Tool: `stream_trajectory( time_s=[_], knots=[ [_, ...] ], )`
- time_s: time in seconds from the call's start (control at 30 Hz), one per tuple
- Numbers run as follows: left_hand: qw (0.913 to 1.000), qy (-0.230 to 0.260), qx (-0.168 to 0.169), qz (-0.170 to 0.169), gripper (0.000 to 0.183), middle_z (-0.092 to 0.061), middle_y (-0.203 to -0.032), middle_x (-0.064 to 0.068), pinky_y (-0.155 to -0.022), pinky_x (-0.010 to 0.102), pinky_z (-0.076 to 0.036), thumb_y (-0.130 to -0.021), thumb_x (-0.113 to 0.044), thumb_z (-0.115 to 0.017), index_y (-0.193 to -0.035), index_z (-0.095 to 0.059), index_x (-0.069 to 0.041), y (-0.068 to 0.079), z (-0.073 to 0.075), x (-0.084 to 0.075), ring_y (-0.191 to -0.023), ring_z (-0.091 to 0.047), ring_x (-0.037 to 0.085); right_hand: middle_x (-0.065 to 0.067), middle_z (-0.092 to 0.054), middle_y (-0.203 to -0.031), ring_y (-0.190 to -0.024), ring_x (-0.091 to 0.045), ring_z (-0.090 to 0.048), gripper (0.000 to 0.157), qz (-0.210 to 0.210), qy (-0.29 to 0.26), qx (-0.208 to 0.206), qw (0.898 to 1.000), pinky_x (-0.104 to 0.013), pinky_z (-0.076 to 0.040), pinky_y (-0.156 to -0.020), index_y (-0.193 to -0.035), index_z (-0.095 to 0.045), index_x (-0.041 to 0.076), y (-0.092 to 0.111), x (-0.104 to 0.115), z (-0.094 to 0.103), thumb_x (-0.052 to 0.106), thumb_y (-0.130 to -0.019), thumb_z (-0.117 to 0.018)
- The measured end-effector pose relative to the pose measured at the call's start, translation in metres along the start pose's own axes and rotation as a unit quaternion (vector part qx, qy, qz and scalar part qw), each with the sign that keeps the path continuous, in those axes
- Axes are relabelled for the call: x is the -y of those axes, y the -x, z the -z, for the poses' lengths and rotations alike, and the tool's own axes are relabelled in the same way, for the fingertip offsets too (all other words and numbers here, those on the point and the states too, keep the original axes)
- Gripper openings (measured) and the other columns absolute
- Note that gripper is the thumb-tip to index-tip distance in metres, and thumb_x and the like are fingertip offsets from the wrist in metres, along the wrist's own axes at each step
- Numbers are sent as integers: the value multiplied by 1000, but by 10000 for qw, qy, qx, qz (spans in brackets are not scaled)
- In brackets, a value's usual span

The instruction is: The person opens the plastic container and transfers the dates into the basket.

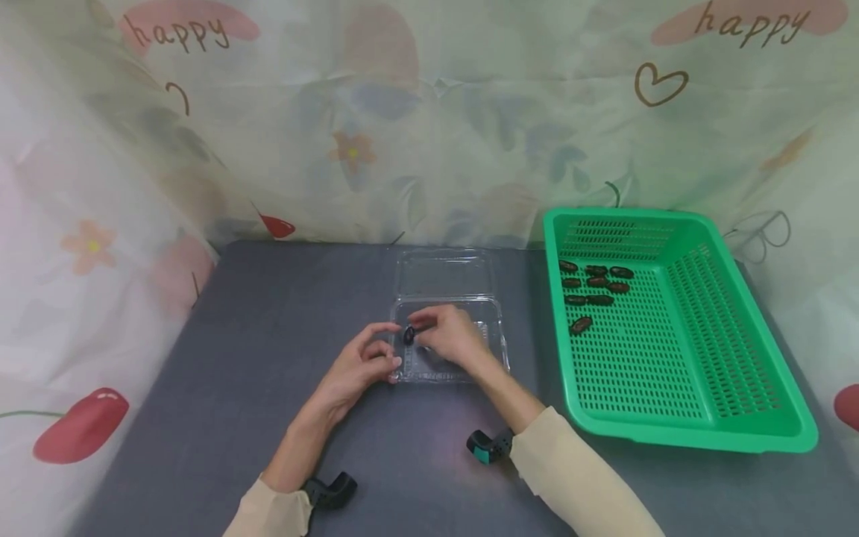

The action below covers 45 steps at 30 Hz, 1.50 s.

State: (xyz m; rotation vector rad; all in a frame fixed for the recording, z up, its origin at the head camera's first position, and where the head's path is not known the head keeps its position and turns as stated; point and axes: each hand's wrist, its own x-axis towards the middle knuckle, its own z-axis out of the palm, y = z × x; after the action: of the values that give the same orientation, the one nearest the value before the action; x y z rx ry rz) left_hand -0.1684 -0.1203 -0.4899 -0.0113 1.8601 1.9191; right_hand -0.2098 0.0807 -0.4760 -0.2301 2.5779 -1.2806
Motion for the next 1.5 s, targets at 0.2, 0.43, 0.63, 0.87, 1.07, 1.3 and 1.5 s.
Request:
stream_trajectory(
  time_s=[0.2,0.43,0.63,0.87,1.07,1.3,1.5],
  knots=[
    [10000,36,-35,-72,54,-56,-89,5,-71,35,-55,-89,-3,-68,-138,-50,-17,-1,1,0,-76,-58,20,1,-75,-103,-74,-6,-65,31,190,324,60,9993,-26,-46,-60,-113,-76,15,0,1,-3,12,-82,-77],
    [9999,143,-16,-73,53,-56,-89,5,-71,35,-55,-90,-1,-66,-138,-48,-16,-1,1,2,-77,-58,20,3,-74,-92,-75,-5,-63,32,333,629,261,9971,-25,-48,-63,-110,-77,16,0,0,-6,11,-79,-78],
    [9999,137,-49,-44,53,-56,-88,5,-72,35,-55,-90,-2,-67,-138,-48,-16,-2,0,2,-77,-58,21,4,-73,-87,-75,-5,-63,27,417,639,282,9967,-25,-50,-67,-104,-78,15,0,0,-8,16,-78,-83],
    [9999,104,-45,-77,53,-56,-89,5,-72,35,-55,-90,-4,-68,-138,-49,-17,-3,1,2,-79,-57,22,6,-70,-80,-70,-5,-61,19,520,707,229,9959,-25,-49,-66,-92,-76,15,-1,1,-8,20,-77,-86],
    [10000,29,-70,-52,54,-56,-90,6,-72,37,-55,-90,-3,-68,-138,-49,-16,-2,1,3,-78,-57,22,6,-68,-78,-68,-6,-59,20,488,708,313,9958,-24,-47,-62,-89,-73,14,0,0,-9,22,-77,-87],
    [9999,-59,-49,-100,53,-55,-91,7,-74,38,-56,-89,-3,-69,-137,-50,-16,-2,-1,4,-79,-58,22,7,-67,-78,-69,-6,-58,15,516,627,-44,9967,-24,-47,-63,-90,-76,17,6,0,-6,21,-79,-85],
    [9998,-154,-60,-94,53,-55,-91,6,-74,38,-56,-89,-4,-69,-137,-51,-17,-2,-1,3,-78,-57,21,8,-67,-78,-68,-7,-60,14,438,544,-279,9972,-26,-48,-60,-93,-74,18,20,14,4,21,-81,-82]
  ],
)
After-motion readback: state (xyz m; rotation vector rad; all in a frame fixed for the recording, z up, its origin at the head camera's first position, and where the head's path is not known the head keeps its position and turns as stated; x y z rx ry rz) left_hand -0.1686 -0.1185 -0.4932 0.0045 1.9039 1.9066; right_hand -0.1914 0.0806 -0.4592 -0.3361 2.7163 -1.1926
